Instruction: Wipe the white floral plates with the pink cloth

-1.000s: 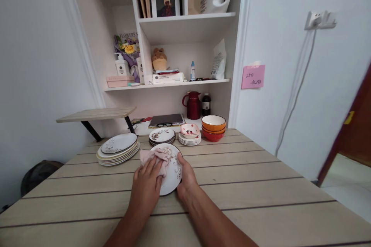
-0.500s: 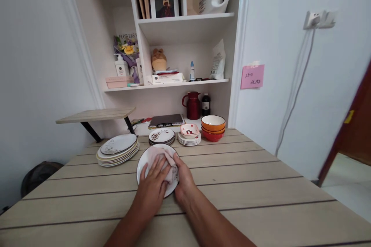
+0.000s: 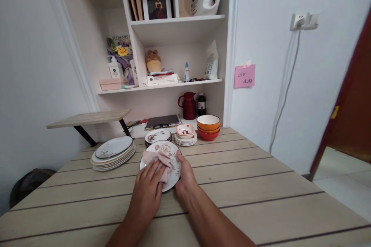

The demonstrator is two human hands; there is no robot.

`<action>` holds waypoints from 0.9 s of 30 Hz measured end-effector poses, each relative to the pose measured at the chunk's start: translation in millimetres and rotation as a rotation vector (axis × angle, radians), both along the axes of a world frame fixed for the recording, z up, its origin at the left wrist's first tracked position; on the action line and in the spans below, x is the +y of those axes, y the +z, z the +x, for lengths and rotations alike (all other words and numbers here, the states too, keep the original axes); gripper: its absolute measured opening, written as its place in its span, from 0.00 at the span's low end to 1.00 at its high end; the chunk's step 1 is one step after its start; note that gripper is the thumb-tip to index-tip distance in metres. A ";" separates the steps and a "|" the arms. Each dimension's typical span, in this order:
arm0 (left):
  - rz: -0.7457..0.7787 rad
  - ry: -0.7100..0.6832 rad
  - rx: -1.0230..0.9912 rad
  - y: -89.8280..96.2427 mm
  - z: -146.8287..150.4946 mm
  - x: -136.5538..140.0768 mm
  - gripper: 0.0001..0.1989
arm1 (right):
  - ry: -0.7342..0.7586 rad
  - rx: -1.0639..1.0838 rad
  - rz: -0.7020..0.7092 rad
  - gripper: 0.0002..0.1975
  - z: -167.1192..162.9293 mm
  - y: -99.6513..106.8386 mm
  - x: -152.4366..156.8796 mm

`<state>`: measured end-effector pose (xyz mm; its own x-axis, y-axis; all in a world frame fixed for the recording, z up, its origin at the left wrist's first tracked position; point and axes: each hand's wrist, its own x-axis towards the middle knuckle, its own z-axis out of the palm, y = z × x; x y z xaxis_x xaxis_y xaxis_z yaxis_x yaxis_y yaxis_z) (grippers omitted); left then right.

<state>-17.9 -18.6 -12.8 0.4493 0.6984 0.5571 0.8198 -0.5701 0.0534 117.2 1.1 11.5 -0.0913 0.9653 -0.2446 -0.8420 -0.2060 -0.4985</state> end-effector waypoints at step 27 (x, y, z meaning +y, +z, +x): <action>-0.093 -0.122 -0.011 -0.6 7.1 -7.0 0.31 | -0.034 -0.011 -0.113 0.20 -2.0 2.6 -2.8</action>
<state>-10.8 -25.5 -13.4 0.5282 0.6878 0.4979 0.7439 -0.6575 0.1191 115.2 -1.8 14.1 -0.0561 0.9339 -0.3530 -0.8440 -0.2333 -0.4830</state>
